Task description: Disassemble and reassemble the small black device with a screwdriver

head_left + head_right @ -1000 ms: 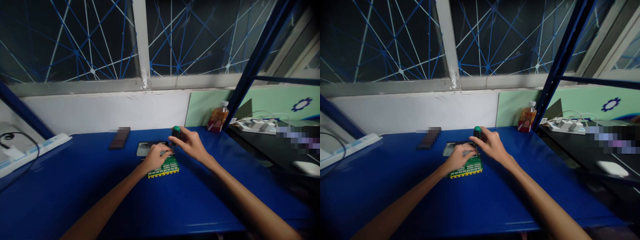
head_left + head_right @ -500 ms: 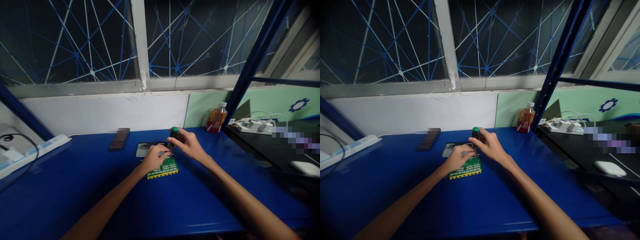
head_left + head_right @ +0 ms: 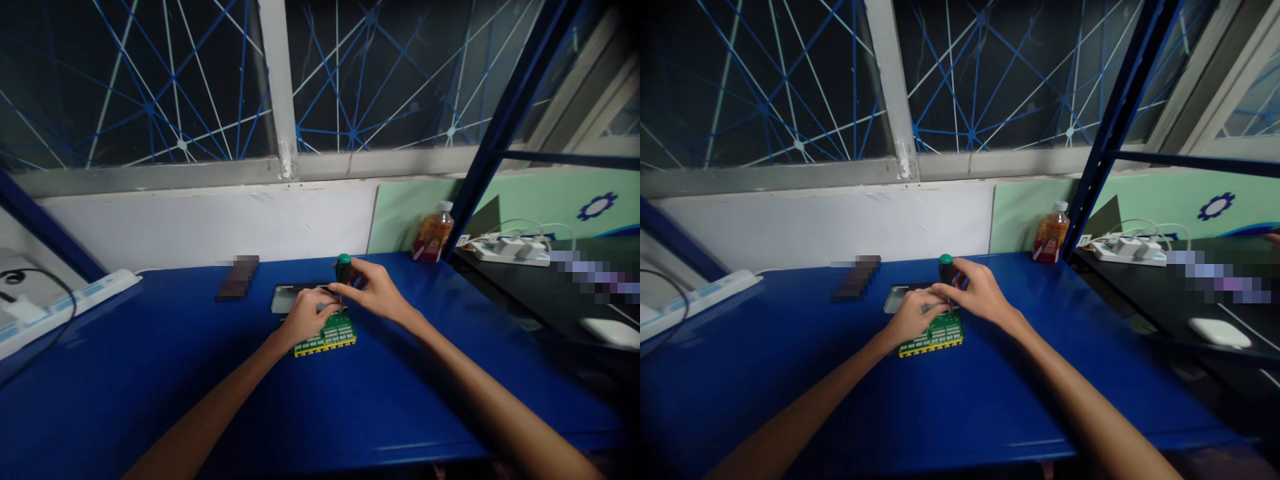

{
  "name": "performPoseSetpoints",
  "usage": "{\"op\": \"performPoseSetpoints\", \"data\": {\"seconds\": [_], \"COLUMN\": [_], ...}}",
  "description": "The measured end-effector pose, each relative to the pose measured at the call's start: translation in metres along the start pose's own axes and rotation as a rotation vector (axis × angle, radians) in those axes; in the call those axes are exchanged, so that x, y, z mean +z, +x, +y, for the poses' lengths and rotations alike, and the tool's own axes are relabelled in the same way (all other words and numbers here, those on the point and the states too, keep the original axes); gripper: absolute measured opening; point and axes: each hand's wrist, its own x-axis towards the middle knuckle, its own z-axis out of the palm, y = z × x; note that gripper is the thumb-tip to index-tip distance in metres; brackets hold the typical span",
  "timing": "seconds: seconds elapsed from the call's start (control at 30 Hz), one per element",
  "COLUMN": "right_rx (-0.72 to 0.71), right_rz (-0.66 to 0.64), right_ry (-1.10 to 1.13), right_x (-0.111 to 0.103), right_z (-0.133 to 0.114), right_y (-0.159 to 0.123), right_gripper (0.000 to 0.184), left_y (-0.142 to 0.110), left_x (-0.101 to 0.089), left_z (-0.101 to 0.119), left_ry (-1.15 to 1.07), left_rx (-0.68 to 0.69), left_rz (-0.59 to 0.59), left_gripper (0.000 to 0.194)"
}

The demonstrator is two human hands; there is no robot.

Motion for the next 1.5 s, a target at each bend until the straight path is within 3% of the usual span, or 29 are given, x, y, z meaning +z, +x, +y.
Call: {"op": "performPoseSetpoints", "data": {"seconds": [0.37,0.6,0.8,1.03,1.2,1.37,1.5], "right_rx": [0.056,0.072,0.063,0.1,0.135,0.121,0.131], "right_rz": [-0.049,-0.052,-0.036,-0.025,-0.05,-0.069,-0.1], "right_ry": [0.268,0.167,0.167,0.215,0.252,0.264,0.271], "right_x": [0.002,0.008,0.01,0.013,0.015,0.015,0.015], "right_z": [0.005,0.001,0.004,0.005,0.009,0.007,0.006], "right_y": [0.0,-0.003,-0.003,-0.002,-0.003,-0.004,-0.004], "right_gripper": [0.032,0.037,0.035,0.036,0.03,0.028,0.028], "left_y": [-0.003,-0.002,-0.002,-0.002,-0.002,-0.001,-0.001], "left_x": [0.001,0.004,0.003,0.005,0.005,0.005,0.003], "left_z": [-0.004,-0.003,-0.003,-0.003,-0.002,-0.001,-0.001], "left_ry": [0.058,0.054,-0.014,-0.028,-0.054,-0.002,-0.013], "left_rx": [-0.004,-0.022,0.002,-0.009,0.002,-0.009,0.003], "left_rz": [0.024,0.078,0.012,0.047,0.006,0.087,0.026], "left_gripper": [0.014,0.011,0.014,0.012,0.015,0.011,0.016]}}
